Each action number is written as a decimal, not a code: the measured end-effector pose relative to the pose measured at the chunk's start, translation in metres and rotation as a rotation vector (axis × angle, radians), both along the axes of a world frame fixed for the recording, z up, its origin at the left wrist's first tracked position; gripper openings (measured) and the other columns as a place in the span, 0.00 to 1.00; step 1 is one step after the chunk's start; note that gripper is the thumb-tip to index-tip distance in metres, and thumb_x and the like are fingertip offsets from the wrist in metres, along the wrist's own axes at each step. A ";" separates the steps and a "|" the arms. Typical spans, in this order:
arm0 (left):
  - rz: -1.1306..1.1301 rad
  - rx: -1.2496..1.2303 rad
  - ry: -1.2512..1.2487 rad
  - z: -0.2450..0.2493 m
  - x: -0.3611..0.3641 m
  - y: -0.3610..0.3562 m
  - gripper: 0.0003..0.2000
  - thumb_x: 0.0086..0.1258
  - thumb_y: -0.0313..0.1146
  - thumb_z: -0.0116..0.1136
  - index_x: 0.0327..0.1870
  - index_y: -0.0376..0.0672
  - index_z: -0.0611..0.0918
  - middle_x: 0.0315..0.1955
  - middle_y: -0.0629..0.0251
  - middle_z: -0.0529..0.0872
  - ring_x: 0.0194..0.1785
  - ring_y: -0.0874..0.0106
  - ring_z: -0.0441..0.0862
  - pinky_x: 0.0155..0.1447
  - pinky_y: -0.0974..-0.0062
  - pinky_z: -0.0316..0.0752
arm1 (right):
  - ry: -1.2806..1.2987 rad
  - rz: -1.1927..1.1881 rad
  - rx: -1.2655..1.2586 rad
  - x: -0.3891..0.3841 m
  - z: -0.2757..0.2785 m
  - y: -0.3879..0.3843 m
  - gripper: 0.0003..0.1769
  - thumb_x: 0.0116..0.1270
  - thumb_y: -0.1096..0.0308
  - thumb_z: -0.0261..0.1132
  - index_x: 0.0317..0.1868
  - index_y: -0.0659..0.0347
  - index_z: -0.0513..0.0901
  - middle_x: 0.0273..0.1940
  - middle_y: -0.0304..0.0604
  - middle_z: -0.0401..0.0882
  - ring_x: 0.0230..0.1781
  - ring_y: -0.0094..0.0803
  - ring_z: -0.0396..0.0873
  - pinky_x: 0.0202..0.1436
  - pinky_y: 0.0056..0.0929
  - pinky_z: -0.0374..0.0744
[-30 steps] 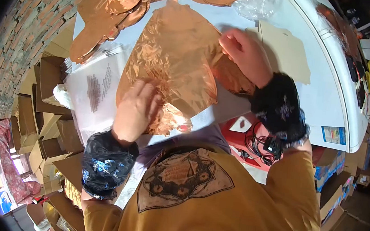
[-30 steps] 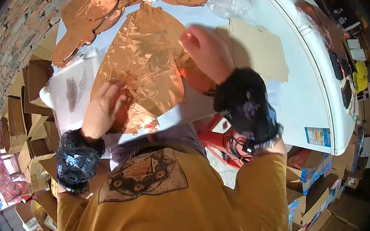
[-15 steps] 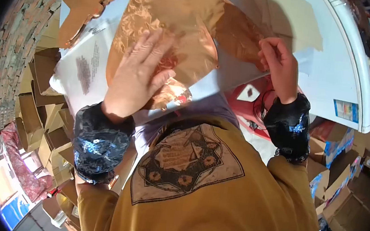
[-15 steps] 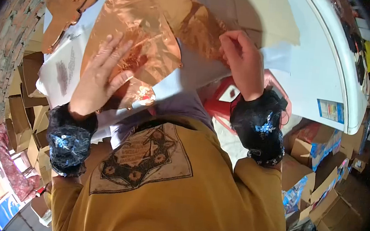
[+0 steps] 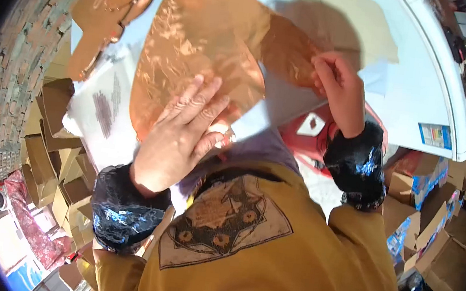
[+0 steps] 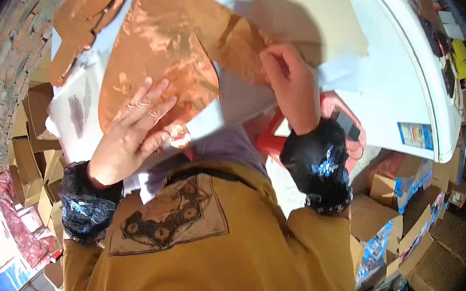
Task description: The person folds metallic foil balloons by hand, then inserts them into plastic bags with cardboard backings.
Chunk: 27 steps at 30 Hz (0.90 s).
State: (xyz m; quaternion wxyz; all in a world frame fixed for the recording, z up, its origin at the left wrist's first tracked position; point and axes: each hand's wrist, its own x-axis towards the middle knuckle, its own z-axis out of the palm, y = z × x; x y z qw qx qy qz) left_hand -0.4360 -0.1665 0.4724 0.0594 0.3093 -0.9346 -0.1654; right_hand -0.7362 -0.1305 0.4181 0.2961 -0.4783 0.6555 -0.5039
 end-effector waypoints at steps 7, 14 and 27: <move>0.092 -0.072 0.028 -0.046 -0.002 -0.065 0.24 0.75 0.34 0.51 0.71 0.42 0.68 0.73 0.54 0.64 0.77 0.52 0.57 0.75 0.60 0.60 | 0.071 -0.073 0.063 -0.014 0.011 -0.006 0.09 0.71 0.66 0.63 0.44 0.63 0.81 0.28 0.41 0.82 0.28 0.24 0.79 0.35 0.24 0.76; 0.096 -0.181 0.025 -0.078 -0.024 -0.116 0.24 0.76 0.35 0.47 0.72 0.46 0.67 0.73 0.55 0.63 0.77 0.54 0.57 0.74 0.59 0.61 | 0.709 -0.128 -0.081 -0.023 -0.008 0.011 0.06 0.69 0.69 0.62 0.42 0.60 0.79 0.36 0.49 0.82 0.35 0.46 0.82 0.37 0.37 0.79; 0.270 -0.176 0.441 -0.017 0.051 -0.145 0.20 0.74 0.20 0.47 0.65 0.45 0.76 0.61 0.52 0.79 0.66 0.57 0.75 0.68 0.71 0.67 | 0.735 0.173 -0.204 0.014 0.011 0.010 0.06 0.66 0.77 0.62 0.43 0.63 0.79 0.37 0.49 0.79 0.35 0.49 0.79 0.38 0.38 0.76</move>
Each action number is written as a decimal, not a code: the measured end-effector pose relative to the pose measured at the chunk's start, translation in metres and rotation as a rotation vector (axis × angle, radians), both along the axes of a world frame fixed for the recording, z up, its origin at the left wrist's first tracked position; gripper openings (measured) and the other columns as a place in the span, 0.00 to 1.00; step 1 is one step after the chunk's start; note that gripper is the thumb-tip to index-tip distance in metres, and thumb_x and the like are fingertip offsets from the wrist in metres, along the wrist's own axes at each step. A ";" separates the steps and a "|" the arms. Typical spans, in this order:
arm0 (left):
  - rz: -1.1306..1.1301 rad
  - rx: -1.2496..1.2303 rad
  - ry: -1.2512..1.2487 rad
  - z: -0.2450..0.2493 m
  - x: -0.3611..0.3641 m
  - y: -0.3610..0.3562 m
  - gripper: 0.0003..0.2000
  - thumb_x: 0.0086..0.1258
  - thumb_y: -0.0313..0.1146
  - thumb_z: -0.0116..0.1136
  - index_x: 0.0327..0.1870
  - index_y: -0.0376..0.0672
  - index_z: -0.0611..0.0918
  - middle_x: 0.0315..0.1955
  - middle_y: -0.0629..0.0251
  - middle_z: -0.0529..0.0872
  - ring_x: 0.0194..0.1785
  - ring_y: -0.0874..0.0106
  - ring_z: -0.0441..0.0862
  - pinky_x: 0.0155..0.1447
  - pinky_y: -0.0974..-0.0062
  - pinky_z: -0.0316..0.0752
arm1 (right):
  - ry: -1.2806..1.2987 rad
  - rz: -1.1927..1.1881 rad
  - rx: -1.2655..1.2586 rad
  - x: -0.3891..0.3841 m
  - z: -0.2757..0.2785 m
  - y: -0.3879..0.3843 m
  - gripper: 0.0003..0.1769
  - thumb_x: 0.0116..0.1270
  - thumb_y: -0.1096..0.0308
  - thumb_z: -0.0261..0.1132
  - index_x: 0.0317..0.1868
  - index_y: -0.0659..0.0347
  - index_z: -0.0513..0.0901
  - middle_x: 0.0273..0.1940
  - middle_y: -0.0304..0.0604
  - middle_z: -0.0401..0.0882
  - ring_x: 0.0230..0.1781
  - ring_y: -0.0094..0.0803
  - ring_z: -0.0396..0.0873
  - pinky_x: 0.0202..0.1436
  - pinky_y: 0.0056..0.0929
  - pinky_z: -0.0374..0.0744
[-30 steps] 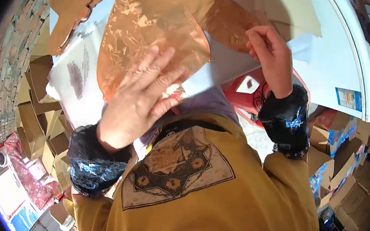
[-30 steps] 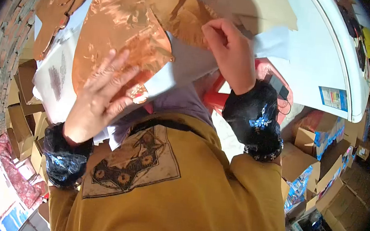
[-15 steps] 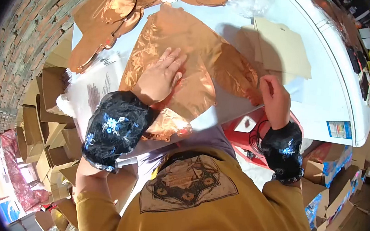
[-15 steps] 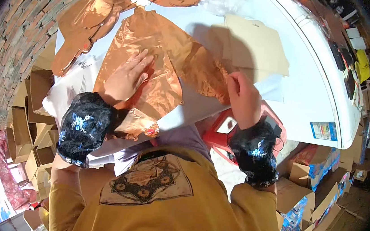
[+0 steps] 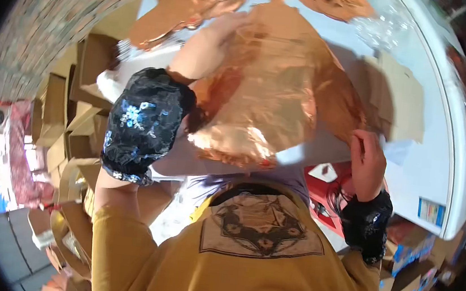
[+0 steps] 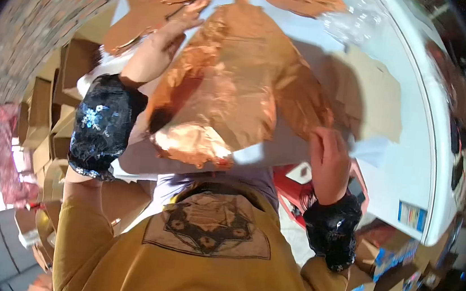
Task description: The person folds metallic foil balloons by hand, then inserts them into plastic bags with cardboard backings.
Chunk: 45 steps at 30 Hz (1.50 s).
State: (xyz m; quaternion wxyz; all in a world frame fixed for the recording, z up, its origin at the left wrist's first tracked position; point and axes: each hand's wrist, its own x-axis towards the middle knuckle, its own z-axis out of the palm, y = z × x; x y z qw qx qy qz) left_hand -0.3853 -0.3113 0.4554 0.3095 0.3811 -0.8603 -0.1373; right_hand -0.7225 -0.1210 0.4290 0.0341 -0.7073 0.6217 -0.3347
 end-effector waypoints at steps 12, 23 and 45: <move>0.469 0.391 0.130 -0.006 0.083 0.122 0.14 0.74 0.25 0.50 0.59 0.42 0.79 0.36 0.62 0.80 0.37 0.71 0.77 0.44 0.74 0.75 | -0.153 0.507 0.107 0.108 -0.009 -0.126 0.11 0.66 0.74 0.62 0.48 0.63 0.81 0.39 0.45 0.78 0.34 0.36 0.78 0.39 0.30 0.76; 0.466 0.263 -0.040 -0.018 0.055 0.144 0.15 0.73 0.24 0.51 0.59 0.42 0.79 0.38 0.58 0.78 0.37 0.65 0.80 0.45 0.68 0.76 | -0.006 0.384 -0.093 0.096 -0.045 -0.141 0.16 0.62 0.76 0.62 0.51 0.64 0.81 0.46 0.48 0.78 0.50 0.47 0.74 0.54 0.39 0.74; -0.065 -0.041 -0.469 -0.060 -0.044 0.044 0.37 0.74 0.58 0.47 0.76 0.42 0.59 0.76 0.54 0.55 0.80 0.57 0.48 0.79 0.56 0.48 | -0.462 0.112 0.088 -0.016 -0.007 -0.133 0.18 0.77 0.63 0.53 0.59 0.63 0.78 0.54 0.51 0.82 0.59 0.40 0.79 0.62 0.31 0.74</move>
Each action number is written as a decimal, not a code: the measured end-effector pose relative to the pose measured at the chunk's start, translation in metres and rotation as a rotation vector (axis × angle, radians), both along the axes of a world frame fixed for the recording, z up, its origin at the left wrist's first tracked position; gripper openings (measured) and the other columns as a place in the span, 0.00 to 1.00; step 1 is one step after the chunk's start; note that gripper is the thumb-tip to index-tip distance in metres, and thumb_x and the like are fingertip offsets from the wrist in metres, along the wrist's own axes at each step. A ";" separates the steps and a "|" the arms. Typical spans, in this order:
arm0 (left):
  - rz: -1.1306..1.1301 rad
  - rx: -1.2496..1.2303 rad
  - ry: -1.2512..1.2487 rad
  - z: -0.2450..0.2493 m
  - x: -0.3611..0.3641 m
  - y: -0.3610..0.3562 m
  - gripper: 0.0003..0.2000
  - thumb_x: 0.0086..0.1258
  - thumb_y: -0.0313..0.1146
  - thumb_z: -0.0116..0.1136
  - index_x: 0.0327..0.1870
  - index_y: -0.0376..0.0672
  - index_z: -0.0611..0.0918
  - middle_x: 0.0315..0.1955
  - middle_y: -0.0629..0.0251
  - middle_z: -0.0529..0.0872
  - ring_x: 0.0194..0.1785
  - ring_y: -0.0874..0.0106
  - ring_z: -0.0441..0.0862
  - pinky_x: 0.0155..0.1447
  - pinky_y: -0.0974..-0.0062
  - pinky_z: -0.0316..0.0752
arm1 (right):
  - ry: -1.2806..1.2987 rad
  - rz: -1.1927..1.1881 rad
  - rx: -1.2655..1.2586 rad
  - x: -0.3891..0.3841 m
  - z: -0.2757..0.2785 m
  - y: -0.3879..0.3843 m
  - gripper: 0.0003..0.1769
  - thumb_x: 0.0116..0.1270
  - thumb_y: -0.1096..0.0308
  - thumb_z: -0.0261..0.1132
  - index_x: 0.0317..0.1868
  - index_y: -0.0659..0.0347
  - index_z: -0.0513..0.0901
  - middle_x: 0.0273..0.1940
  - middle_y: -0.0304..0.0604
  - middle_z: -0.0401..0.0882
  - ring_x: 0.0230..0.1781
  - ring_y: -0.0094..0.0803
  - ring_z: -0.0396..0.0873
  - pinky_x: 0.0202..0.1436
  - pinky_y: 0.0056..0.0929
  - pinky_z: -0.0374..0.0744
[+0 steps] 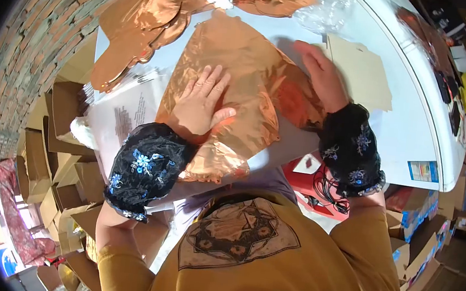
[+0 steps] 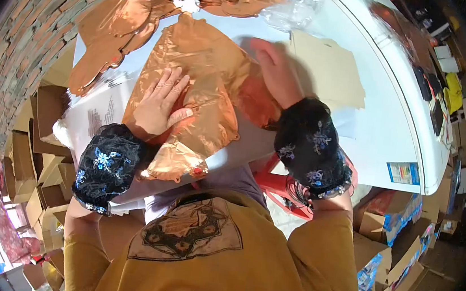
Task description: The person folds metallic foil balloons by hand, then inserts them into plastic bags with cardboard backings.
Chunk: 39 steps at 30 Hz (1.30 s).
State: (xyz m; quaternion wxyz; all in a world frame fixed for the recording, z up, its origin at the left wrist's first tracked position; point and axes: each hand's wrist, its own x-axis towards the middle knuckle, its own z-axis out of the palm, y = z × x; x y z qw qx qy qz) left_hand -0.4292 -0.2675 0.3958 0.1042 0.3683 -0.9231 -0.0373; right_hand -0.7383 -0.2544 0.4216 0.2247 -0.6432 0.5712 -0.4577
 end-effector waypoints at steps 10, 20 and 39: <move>0.025 0.026 -0.086 -0.003 0.000 0.000 0.36 0.73 0.61 0.45 0.77 0.50 0.59 0.77 0.54 0.54 0.80 0.53 0.46 0.78 0.50 0.44 | 0.431 0.060 -0.028 0.035 -0.011 0.049 0.09 0.67 0.73 0.57 0.44 0.62 0.83 0.40 0.51 0.80 0.43 0.51 0.78 0.46 0.40 0.77; 0.043 0.052 -0.088 -0.003 0.007 0.000 0.35 0.74 0.59 0.45 0.77 0.51 0.60 0.77 0.55 0.55 0.80 0.54 0.46 0.78 0.50 0.47 | 0.366 0.156 0.096 0.037 -0.021 0.068 0.11 0.66 0.74 0.57 0.46 0.62 0.83 0.41 0.49 0.78 0.44 0.47 0.78 0.48 0.39 0.77; 0.060 0.066 -0.106 -0.005 0.009 0.000 0.36 0.73 0.60 0.47 0.76 0.48 0.61 0.76 0.54 0.56 0.80 0.53 0.48 0.77 0.49 0.49 | 0.379 0.142 0.087 0.043 -0.025 0.070 0.10 0.65 0.70 0.57 0.42 0.60 0.84 0.39 0.50 0.80 0.42 0.50 0.79 0.47 0.44 0.77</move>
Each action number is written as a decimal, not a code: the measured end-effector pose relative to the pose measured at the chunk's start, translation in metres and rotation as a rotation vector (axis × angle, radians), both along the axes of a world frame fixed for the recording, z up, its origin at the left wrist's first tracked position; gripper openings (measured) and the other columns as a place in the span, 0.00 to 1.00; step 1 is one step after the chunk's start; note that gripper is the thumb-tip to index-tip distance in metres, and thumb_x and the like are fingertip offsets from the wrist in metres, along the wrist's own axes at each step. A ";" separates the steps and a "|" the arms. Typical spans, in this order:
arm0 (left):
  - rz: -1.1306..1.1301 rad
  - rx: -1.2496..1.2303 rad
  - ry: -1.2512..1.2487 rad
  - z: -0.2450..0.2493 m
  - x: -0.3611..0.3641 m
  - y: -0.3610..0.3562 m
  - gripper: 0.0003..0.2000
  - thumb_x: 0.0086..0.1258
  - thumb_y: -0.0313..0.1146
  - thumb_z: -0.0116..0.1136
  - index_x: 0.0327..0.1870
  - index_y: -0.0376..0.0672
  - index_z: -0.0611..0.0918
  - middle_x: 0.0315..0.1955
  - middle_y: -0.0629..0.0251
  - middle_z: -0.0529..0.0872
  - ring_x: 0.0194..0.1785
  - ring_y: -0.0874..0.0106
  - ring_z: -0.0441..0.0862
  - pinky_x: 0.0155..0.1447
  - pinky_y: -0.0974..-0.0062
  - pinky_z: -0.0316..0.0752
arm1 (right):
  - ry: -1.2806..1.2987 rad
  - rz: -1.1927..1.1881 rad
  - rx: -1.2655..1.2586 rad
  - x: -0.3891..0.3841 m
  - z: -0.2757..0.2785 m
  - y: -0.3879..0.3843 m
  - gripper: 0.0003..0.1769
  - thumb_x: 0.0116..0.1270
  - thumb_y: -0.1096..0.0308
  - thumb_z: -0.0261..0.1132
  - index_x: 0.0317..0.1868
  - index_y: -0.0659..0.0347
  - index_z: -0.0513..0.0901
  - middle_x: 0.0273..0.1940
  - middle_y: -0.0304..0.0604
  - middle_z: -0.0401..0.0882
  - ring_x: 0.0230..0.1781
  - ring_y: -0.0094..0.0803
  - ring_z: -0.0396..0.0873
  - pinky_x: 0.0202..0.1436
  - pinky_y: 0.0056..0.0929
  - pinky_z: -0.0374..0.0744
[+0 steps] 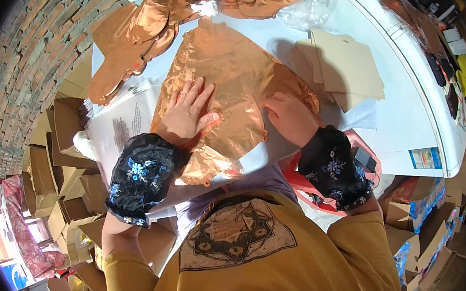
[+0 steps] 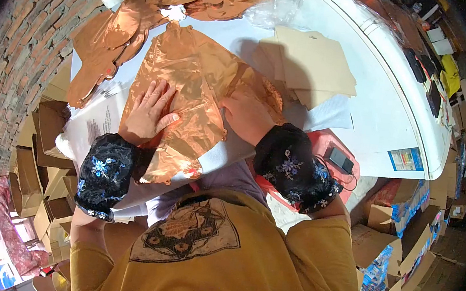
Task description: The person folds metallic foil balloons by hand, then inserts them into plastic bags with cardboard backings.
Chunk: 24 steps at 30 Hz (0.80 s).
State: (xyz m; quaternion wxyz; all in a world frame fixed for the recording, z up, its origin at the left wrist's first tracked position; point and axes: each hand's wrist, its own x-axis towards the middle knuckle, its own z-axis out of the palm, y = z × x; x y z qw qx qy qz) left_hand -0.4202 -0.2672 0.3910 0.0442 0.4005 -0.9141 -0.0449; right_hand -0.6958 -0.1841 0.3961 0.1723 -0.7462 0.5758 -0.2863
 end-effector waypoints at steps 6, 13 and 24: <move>0.002 0.013 -0.022 0.000 -0.002 0.000 0.36 0.73 0.60 0.46 0.76 0.50 0.61 0.76 0.54 0.56 0.80 0.54 0.48 0.77 0.49 0.48 | 0.010 0.005 -0.020 -0.002 -0.001 -0.005 0.10 0.66 0.70 0.57 0.41 0.60 0.84 0.38 0.49 0.80 0.44 0.48 0.79 0.49 0.43 0.77; 0.010 0.042 -0.031 -0.003 -0.004 -0.003 0.35 0.73 0.61 0.46 0.77 0.53 0.60 0.77 0.55 0.55 0.80 0.54 0.47 0.78 0.49 0.46 | -0.008 0.046 -0.022 -0.002 0.000 -0.010 0.09 0.65 0.72 0.56 0.39 0.62 0.84 0.38 0.50 0.81 0.45 0.49 0.78 0.49 0.43 0.76; 0.012 0.050 -0.030 0.000 -0.005 -0.001 0.35 0.73 0.60 0.46 0.77 0.54 0.60 0.77 0.54 0.55 0.80 0.54 0.46 0.78 0.49 0.46 | -0.036 0.005 -0.037 0.000 -0.005 -0.011 0.09 0.64 0.71 0.57 0.37 0.63 0.83 0.35 0.51 0.80 0.41 0.51 0.79 0.47 0.45 0.77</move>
